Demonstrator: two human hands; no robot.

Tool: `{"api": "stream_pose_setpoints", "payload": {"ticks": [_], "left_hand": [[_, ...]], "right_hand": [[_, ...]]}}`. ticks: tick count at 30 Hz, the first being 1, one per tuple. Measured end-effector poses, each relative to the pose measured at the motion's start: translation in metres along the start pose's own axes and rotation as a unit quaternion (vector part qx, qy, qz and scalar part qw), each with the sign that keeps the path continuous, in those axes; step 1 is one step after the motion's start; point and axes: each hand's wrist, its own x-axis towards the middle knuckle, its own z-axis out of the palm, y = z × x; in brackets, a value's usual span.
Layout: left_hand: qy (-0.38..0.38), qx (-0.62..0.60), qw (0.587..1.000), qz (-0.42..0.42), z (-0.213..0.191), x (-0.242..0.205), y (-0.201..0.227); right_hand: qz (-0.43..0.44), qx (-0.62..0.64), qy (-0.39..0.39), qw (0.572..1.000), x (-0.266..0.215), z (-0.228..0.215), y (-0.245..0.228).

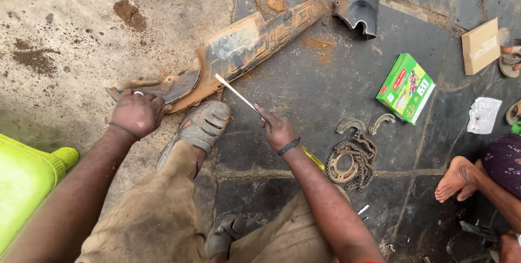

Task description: Using a screwdriver and flat tool to scrape dried mud and debris from the inside of a motorcycle mudguard.

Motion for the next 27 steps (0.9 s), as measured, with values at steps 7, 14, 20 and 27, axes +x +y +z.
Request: {"api": "stream_pose_setpoints", "payload": {"ticks": [7,14,20,27], "left_hand": [[0.009,-0.058,0.998,-0.004,0.001,-0.003,0.036],[0.090,-0.159,0.983,-0.021,0.005,-0.006,0.048],[0.077,-0.157,0.985,-0.005,0.003,-0.004,0.049],[0.126,-0.187,0.974,0.028,0.019,0.000,0.043]], "right_hand": [[0.016,-0.077,0.008,0.997,0.057,-0.010,0.001],[-0.031,-0.282,-0.150,0.947,0.052,-0.062,-0.075],[-0.017,-0.252,-0.136,0.958,0.019,-0.058,-0.111],[-0.064,-0.281,-0.098,0.953,0.048,-0.032,-0.100]]}}
